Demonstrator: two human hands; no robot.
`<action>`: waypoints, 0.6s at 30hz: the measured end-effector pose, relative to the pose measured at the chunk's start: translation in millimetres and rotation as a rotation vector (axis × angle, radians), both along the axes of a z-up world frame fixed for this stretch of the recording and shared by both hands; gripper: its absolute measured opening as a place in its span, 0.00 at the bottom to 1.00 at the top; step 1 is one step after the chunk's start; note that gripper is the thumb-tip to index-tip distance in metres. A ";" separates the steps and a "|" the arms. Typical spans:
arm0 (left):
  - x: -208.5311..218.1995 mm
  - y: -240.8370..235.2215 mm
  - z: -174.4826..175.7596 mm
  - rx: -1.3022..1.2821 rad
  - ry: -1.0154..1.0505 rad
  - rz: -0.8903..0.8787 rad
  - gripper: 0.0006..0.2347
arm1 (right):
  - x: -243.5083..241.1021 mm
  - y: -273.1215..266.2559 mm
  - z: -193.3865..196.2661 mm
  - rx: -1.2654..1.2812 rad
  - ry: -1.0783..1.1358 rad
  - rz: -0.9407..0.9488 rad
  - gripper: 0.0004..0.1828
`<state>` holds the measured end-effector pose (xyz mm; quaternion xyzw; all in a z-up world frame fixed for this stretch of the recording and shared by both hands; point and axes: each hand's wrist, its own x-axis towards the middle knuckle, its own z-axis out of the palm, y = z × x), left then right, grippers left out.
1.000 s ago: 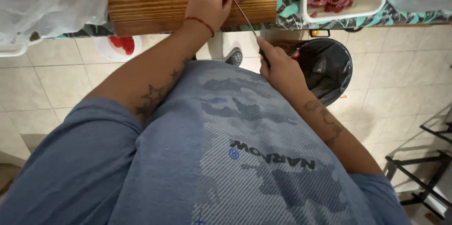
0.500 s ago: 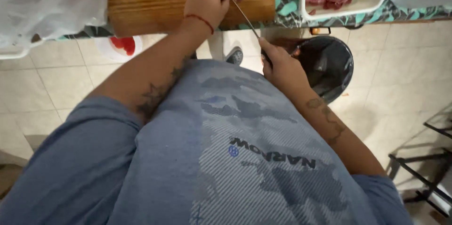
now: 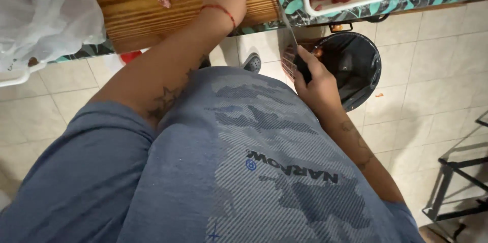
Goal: Cutting a raw steak into smaller pieces on a wooden cutting board.
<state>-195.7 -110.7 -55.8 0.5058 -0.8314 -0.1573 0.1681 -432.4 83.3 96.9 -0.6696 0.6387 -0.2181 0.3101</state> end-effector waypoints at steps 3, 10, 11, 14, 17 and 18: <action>-4.2 -2.8 16.2 0.099 -0.074 -0.030 0.08 | -13.0 11.4 5.5 -0.012 -0.008 -0.084 0.30; -72.6 -3.0 47.2 0.262 0.564 -0.016 0.04 | -52.3 47.9 19.5 -0.047 -0.016 -0.214 0.29; -89.2 -6.0 57.8 0.219 0.646 -0.049 0.05 | -58.5 51.0 19.8 -0.111 -0.008 -0.196 0.29; -126.8 -6.1 86.9 0.117 0.542 -0.120 0.10 | -65.9 59.6 30.7 -0.058 -0.057 -0.278 0.29; -142.0 -5.5 78.4 0.120 0.394 -0.179 0.10 | -77.8 72.3 29.6 -0.089 -0.060 -0.272 0.29; -141.9 -12.2 69.1 0.118 0.393 -0.182 0.10 | -80.5 74.0 30.4 -0.092 -0.061 -0.275 0.29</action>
